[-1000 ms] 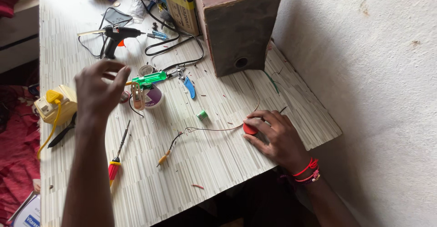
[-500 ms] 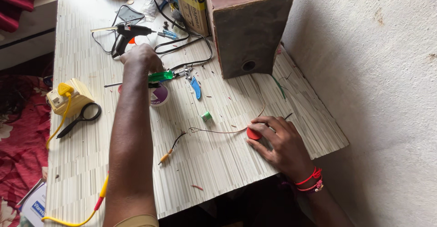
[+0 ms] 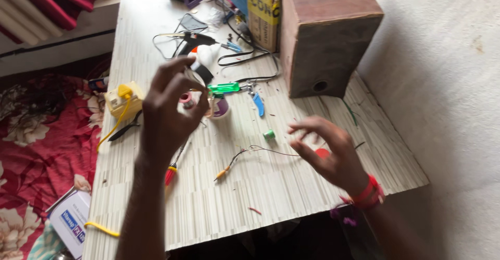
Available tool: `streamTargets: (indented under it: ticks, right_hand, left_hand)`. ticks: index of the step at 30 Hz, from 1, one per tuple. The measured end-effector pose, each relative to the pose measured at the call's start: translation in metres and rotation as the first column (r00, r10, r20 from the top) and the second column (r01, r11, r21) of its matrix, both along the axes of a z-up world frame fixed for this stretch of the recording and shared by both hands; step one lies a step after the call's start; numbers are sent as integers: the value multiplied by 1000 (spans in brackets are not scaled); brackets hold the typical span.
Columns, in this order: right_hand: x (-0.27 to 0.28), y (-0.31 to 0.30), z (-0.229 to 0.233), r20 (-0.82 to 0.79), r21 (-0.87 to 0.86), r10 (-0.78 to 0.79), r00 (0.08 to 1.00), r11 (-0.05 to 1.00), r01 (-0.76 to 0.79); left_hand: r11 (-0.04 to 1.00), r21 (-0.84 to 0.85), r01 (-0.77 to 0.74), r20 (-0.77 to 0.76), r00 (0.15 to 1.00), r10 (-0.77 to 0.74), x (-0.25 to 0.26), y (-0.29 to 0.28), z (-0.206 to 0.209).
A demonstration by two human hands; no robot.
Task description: The person solders a wire to an electronic component using a soldering iron, then wraps black tape around the connection.
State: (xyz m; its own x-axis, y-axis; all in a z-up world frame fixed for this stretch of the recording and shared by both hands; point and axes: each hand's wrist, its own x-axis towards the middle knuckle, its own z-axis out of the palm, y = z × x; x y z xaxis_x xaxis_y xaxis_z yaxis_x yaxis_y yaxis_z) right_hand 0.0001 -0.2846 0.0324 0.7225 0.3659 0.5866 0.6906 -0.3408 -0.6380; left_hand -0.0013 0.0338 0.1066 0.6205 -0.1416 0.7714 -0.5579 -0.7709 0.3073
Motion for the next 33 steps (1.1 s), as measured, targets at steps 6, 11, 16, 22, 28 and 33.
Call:
streamTargets:
  ticks: [6, 11, 16, 22, 28, 33]
  right_hand:
    - [58, 105, 33, -485, 252, 459, 744, 889, -383]
    - [71, 143, 23, -558, 377, 545, 626, 839, -393]
    - [78, 141, 5, -502, 435, 553, 664, 826, -359]
    - [88, 124, 14, -266, 245, 345, 900, 927, -284]
    - [80, 114, 22, -117, 55, 261, 958, 965, -256]
    - [87, 120, -1, -381, 44, 403, 832, 907, -419]
  left_hand:
    - [1000, -26, -15, 43, 999, 16, -36, 2, -17]
    - [999, -22, 31, 53, 998, -30, -28, 14, -33]
    - [999, 37, -29, 32, 999, 28, -20, 13, -49]
    - [999, -10, -34, -27, 999, 34, -19, 10, -59]
    - [996, -89, 31, -18, 999, -32, -19, 4, -63]
    - [995, -72, 68, -7, 998, -68, -19, 4, -62]
